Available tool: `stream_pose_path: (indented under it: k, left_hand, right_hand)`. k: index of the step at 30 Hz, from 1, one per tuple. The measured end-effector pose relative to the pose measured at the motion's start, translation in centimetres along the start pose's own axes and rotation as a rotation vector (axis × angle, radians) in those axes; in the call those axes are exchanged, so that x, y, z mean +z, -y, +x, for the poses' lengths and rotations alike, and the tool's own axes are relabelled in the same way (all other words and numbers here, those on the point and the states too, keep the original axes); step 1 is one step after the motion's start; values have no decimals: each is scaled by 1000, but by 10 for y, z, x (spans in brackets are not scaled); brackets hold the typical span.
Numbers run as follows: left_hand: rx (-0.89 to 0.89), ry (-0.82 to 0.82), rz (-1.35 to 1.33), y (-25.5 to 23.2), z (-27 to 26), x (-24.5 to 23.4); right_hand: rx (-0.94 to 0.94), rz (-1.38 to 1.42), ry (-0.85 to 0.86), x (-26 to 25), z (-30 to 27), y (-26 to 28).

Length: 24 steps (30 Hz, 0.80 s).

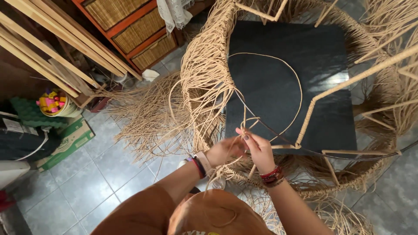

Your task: Weaving and tying rattan strands onto a large circular furniture frame

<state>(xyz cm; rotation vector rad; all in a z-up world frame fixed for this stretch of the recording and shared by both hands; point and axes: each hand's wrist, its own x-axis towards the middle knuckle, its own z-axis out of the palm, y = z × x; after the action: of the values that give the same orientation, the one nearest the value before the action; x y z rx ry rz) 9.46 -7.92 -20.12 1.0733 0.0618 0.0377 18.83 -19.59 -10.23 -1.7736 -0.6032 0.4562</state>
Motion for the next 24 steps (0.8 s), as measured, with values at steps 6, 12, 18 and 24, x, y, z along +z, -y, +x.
stream_pose_path:
  k: [6,12,18,24]
  left_hand:
    - [-80,385,451,-29,-6,8]
    - [80,607,1058,-20,-34,-17]
    - [160,113,105,47,18,-18]
    - [-28,447,559,60,-31,-21]
  right_hand:
    - [36,83,-45,5,1,5]
    - [43,150,-41,7,0,0]
    - [70,151,-69,1,-6,0]
    - [46,123,-46,-3,-4,5]
